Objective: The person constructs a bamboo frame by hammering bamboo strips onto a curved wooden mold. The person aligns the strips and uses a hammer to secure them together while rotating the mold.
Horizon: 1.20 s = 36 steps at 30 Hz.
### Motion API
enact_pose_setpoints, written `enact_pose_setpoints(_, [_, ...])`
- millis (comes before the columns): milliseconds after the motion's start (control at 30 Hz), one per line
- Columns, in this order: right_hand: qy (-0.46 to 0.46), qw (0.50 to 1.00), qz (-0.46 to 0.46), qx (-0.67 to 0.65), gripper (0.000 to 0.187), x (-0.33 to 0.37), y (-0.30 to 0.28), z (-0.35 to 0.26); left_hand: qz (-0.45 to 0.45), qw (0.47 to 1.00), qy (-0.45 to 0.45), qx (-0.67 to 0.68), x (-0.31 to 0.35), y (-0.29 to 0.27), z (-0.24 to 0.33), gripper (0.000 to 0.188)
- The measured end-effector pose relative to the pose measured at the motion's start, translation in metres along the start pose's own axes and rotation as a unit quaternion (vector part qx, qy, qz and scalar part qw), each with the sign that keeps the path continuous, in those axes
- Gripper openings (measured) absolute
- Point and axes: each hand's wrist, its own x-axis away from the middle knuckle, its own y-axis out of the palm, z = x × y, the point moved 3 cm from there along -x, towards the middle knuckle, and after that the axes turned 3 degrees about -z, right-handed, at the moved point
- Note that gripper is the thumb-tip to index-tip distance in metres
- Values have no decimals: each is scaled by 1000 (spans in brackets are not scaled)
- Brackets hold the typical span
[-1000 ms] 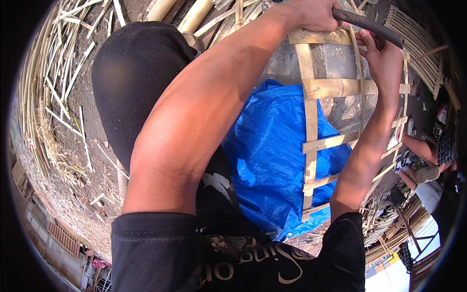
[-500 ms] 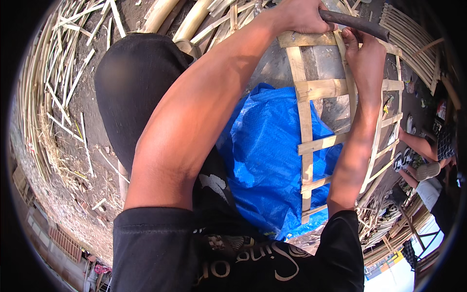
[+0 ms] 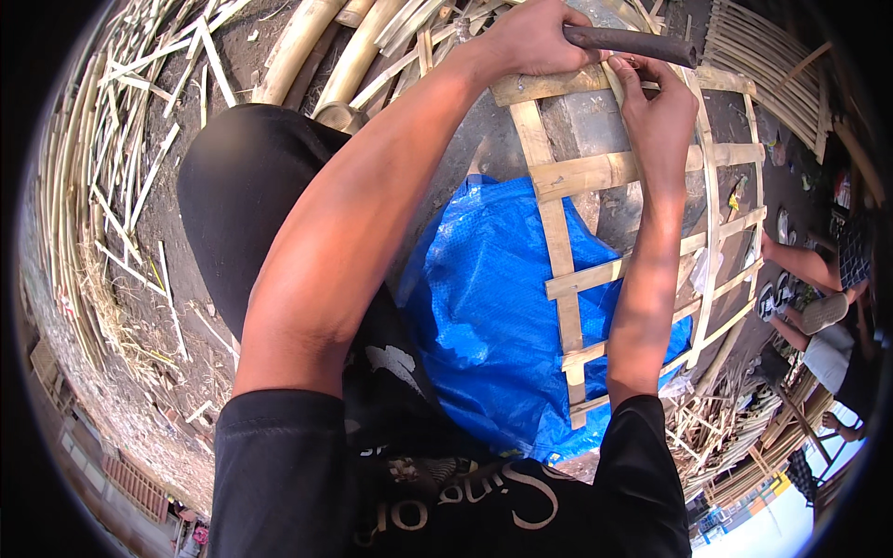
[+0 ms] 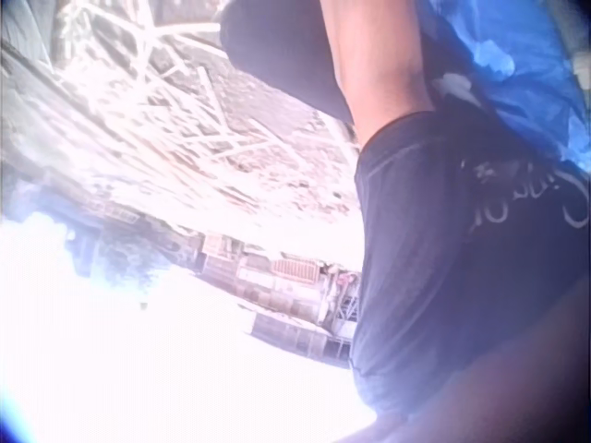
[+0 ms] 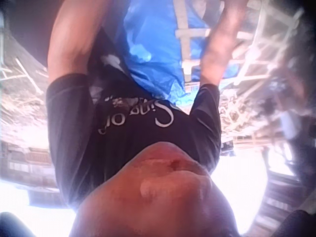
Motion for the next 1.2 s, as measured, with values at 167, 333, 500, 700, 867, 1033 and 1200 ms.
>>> enact_pose_setpoints(167, [14, 999, 5, -38, 19, -1, 2, 8, 37, 999, -29, 21, 7, -8, 16, 23])
enact_pose_setpoints(333, [29, 998, 16, -56, 20, 1, 2, 16, 81, 992, -101, 0, 3, -26, 33, 34])
enact_pose_setpoints(500, [71, 992, 22, -103, 21, 2, 1, 13, 271, 957, 82, 57, -6, -62, 81, 51])
enact_pose_setpoints(700, [55, 990, 45, -123, 22, 6, -1, 17, 236, 912, 274, 191, -5, -97, 160, 52])
enact_pose_setpoints(867, [61, 986, 45, -151, 21, 7, 1, 18, 219, 912, 253, 239, 7, -66, 211, 50])
enact_pose_setpoints(1033, [57, 986, 45, -150, 21, 6, 3, 21, 214, 858, 174, 434, -21, -54, 165, 49])
enact_pose_setpoints(1200, [55, 985, 42, -161, 21, 4, 3, 18, 223, 757, 112, 604, -36, -76, 95, 33])
